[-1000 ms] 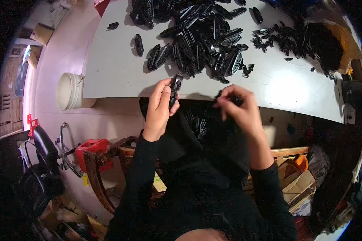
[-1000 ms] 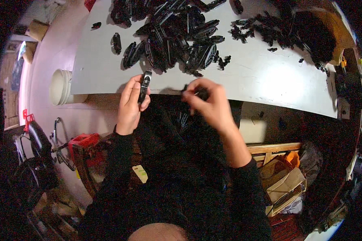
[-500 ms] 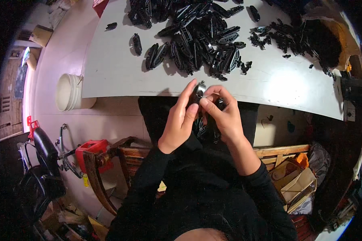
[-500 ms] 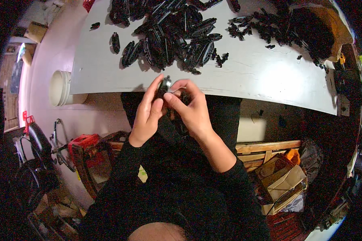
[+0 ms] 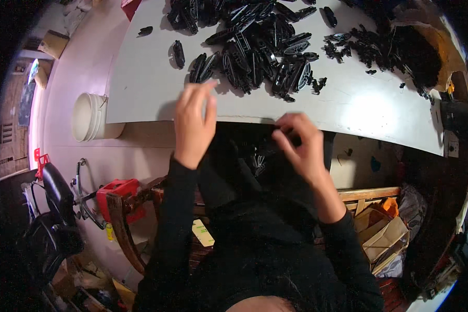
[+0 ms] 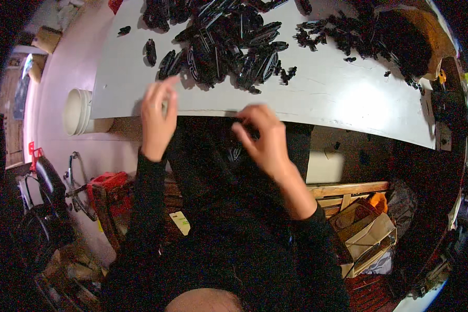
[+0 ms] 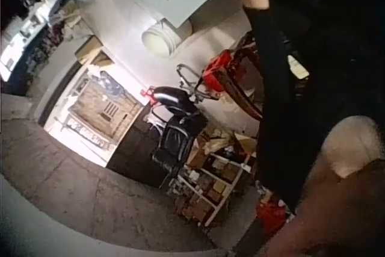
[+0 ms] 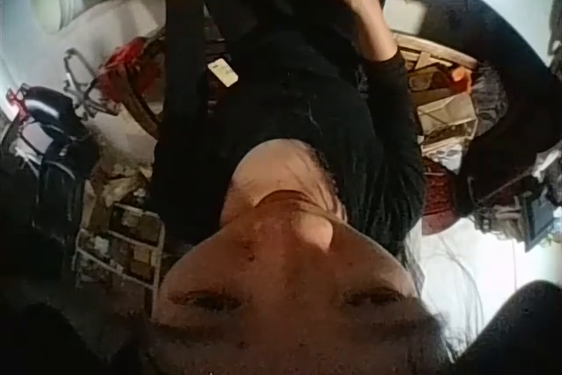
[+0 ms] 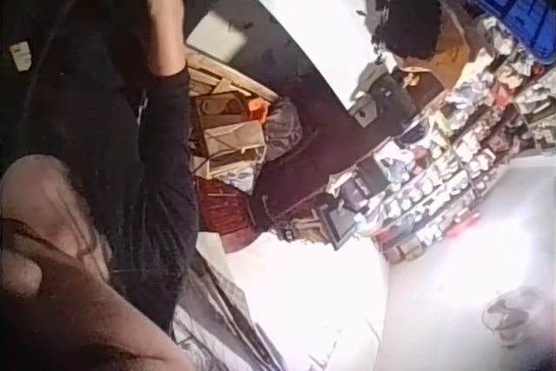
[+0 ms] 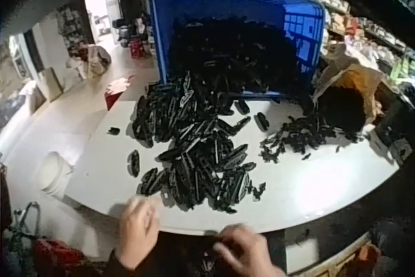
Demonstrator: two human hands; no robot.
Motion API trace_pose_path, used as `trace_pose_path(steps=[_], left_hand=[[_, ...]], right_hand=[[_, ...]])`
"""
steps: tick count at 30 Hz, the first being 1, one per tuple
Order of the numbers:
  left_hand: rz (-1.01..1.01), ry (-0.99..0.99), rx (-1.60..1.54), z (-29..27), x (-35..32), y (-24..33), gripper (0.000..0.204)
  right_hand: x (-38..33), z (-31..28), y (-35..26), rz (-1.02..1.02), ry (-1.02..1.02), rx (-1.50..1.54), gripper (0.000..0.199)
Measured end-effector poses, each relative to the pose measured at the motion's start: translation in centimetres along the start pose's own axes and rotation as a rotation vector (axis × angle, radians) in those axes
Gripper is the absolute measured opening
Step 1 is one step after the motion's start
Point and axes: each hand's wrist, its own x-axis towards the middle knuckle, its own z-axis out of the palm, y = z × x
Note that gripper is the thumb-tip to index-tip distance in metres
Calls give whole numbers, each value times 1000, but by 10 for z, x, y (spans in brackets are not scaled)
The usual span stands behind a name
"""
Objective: Manual assembly of small black plastic components at a workstation.
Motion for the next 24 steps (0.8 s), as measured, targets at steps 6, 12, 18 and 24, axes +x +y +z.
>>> trace_pose_path(steps=[6,12,18,24], left_hand=[[-58,27,499,17,43,-17,31],[83,231,333,13,29,-21,24],[-417,0,-743,4,-10,24,19],[-494,-233,-1039,11,-30,53,30]], right_hand=[[43,-10,15,-162,-38,-633,18],[26,-23,19,408,-177,296,9],[4,-21,2,570,-187,839,11],[-7,-11,-7,549,-155,893,11]])
